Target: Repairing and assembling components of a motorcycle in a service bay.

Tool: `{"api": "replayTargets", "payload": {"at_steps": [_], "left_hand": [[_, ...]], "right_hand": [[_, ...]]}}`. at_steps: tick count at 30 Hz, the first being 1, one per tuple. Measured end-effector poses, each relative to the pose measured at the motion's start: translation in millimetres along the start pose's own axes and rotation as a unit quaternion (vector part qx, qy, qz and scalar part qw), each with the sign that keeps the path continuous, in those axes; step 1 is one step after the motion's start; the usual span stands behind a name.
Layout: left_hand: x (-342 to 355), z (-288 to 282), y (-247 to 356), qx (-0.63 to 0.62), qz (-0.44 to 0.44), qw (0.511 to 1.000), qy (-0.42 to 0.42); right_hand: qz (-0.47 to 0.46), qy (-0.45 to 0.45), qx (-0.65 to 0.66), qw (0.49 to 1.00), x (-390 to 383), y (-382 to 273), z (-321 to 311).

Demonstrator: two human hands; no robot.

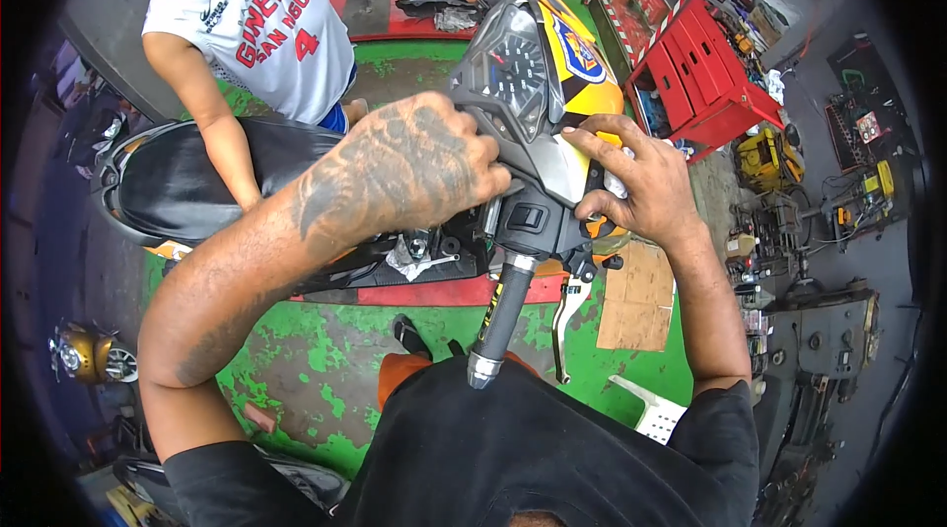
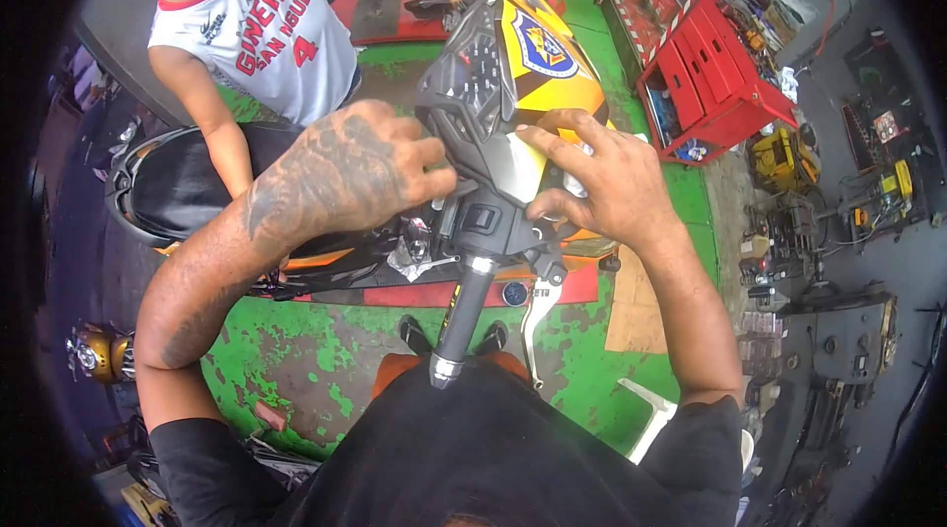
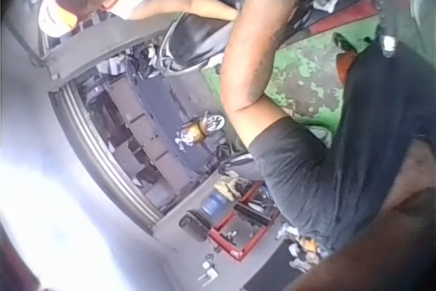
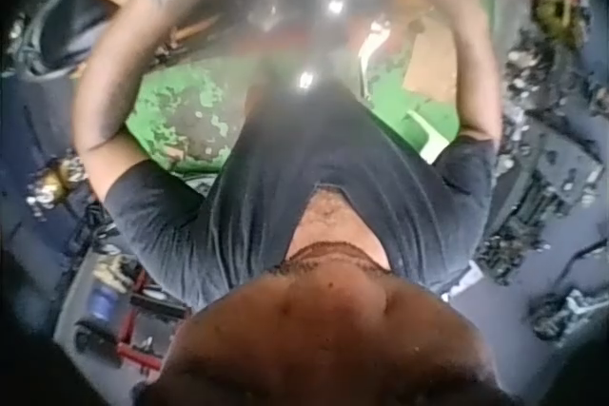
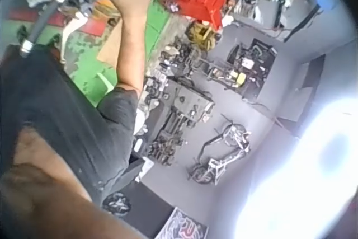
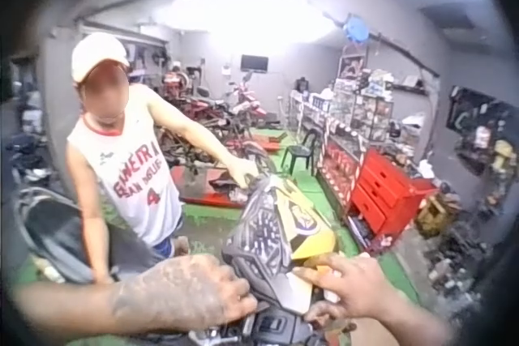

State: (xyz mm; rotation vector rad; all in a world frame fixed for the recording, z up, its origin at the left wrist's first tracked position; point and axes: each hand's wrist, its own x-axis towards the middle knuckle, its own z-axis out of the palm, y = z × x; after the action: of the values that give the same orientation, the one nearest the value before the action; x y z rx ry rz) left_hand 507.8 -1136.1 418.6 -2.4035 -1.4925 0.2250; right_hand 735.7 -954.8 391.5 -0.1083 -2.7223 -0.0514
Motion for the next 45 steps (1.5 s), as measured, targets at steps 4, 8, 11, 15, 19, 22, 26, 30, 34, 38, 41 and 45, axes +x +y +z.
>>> {"api": "replayTargets", "payload": {"at_steps": [4,8,11,15,19,22,26,30,34,38,41,45], "left_hand": [[-1,-1,3,-0.01,-0.028,1.0,0.006],[6,-15,-7,-0.039,-0.024,0.997,-0.055],[9,-19,-11,-0.038,-0.034,0.995,-0.083],[11,-14,-9,-0.009,-0.024,0.997,-0.07],[7,-2,14,0.083,-0.045,0.995,0.023],[6,22,41,0.118,-0.114,0.985,0.059],[2,40,51,0.033,-0.21,0.967,0.14],[3,59,62,-0.058,-0.295,0.933,0.199],[10,68,75,-0.123,-0.338,0.901,0.244],[8,66,76,-0.148,-0.359,0.886,0.253],[1,46,62,-0.085,-0.306,0.925,0.209],[-9,36,40,0.011,-0.214,0.969,0.124]], "right_hand": [[-0.018,-0.004,-0.014,1.0,4,-1,0],[-0.021,-0.009,-0.005,1.0,2,2,0],[-0.017,-0.007,-0.004,1.0,0,2,1],[-0.023,-0.003,0.004,1.0,4,3,3],[-0.027,0.0,0.024,0.999,2,7,4],[-0.042,-0.005,0.03,0.999,4,10,4],[-0.061,-0.014,0.082,0.995,12,7,-3],[-0.046,-0.085,0.065,0.993,22,7,-11],[-0.06,-0.084,0.042,0.994,30,-1,-16],[-0.036,-0.099,-0.003,0.994,43,-25,-20],[-0.013,-0.104,-0.071,0.992,63,-49,-23],[-0.024,-0.198,-0.127,0.972,88,-60,-24]]}}
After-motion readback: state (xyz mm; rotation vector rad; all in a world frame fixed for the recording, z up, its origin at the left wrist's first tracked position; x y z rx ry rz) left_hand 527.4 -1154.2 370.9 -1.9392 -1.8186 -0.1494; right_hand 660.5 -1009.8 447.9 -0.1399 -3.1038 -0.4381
